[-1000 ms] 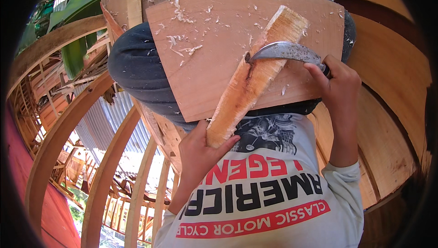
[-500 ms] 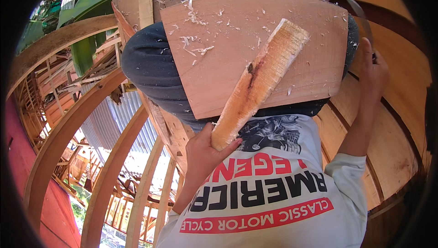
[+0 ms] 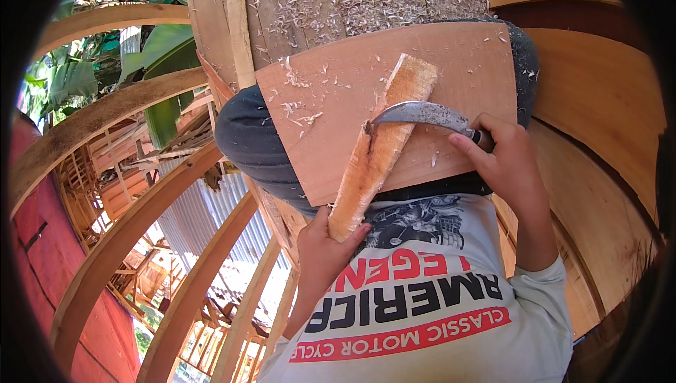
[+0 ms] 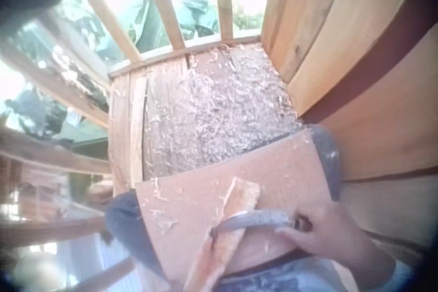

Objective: The person sits cross-legged on a wooden platform and uses a curved knife to shave and shape a long, thin piece of wood. They hold the wood in their left hand and the knife in their right, repeatedly scraping the surface to remove thin shavings. The person rotates the wood to work on different sides, gradually refining its shape.

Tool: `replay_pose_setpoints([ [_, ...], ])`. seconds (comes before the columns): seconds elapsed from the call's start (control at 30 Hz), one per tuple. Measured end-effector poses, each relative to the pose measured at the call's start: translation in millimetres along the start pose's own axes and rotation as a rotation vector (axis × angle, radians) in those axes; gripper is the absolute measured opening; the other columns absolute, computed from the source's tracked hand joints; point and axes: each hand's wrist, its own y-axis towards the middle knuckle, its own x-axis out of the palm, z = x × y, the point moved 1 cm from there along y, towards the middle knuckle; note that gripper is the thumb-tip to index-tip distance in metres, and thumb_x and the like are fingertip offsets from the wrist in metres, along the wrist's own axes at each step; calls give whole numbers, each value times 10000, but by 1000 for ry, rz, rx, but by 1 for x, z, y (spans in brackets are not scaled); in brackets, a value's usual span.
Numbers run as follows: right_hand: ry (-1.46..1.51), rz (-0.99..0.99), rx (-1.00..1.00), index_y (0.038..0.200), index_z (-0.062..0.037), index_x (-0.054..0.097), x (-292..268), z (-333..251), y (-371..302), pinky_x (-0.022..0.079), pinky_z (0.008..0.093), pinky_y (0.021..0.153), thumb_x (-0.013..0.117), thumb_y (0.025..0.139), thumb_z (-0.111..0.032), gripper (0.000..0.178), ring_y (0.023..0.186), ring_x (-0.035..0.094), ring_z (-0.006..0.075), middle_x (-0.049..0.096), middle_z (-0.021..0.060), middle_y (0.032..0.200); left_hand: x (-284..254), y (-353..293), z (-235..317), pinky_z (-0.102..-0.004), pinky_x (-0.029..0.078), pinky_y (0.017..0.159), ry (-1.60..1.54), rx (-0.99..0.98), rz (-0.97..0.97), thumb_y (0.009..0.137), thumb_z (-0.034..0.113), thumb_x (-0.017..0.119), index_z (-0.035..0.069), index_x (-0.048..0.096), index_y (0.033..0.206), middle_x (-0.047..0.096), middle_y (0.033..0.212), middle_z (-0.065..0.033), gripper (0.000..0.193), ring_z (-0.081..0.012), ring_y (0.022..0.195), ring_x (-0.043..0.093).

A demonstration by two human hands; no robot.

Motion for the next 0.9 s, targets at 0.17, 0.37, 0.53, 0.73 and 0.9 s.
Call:
replay_pose_setpoints([
  [0.17, 603, -457, 110, 921, -4, 635, 3, 13, -5, 393, 264, 433, 666, 857, -228, 235, 456, 481, 83, 519, 18, 574, -1, 2, 2, -341, 495, 656, -8, -12, -15, 698, 257, 788, -3, 602, 968, 675, 800, -169, 418, -264, 742, 665],
  [0.37, 866, -708, 182, 1027, -7, 622, 1, 14, -9, 355, 180, 429, 606, 911, -175, 205, 477, 448, 15, 530, -36, 635, 0, 1, -2, -351, 504, 650, -42, 1, 2, 698, 307, 796, 5, 603, 954, 676, 795, -183, 442, -309, 738, 680],
  [0.53, 820, -599, 182, 1027, -6, 625, -3, 21, -7, 337, 188, 430, 614, 909, -176, 207, 488, 434, 14, 519, -40, 629, -1, -2, 0, -342, 501, 655, -7, -12, 6, 708, 287, 787, 3, 602, 950, 675, 796, -181, 417, -293, 736, 679],
  [0.73, 873, -562, 235, 1046, -8, 631, -5, 25, -11, 329, 188, 433, 615, 908, -174, 216, 507, 433, 8, 507, -51, 612, -5, -6, 12, -339, 500, 657, -16, -7, 16, 705, 264, 787, -8, 601, 951, 674, 788, -179, 411, -276, 729, 680],
  [0.9, 809, -509, 187, 1073, 13, 628, -6, 25, -11, 356, 220, 468, 628, 895, -175, 260, 543, 456, 27, 532, -51, 636, -2, -7, 5, -337, 501, 659, -6, 15, 37, 709, 253, 784, -12, 602, 947, 673, 778, -181, 399, -273, 727, 679],
])
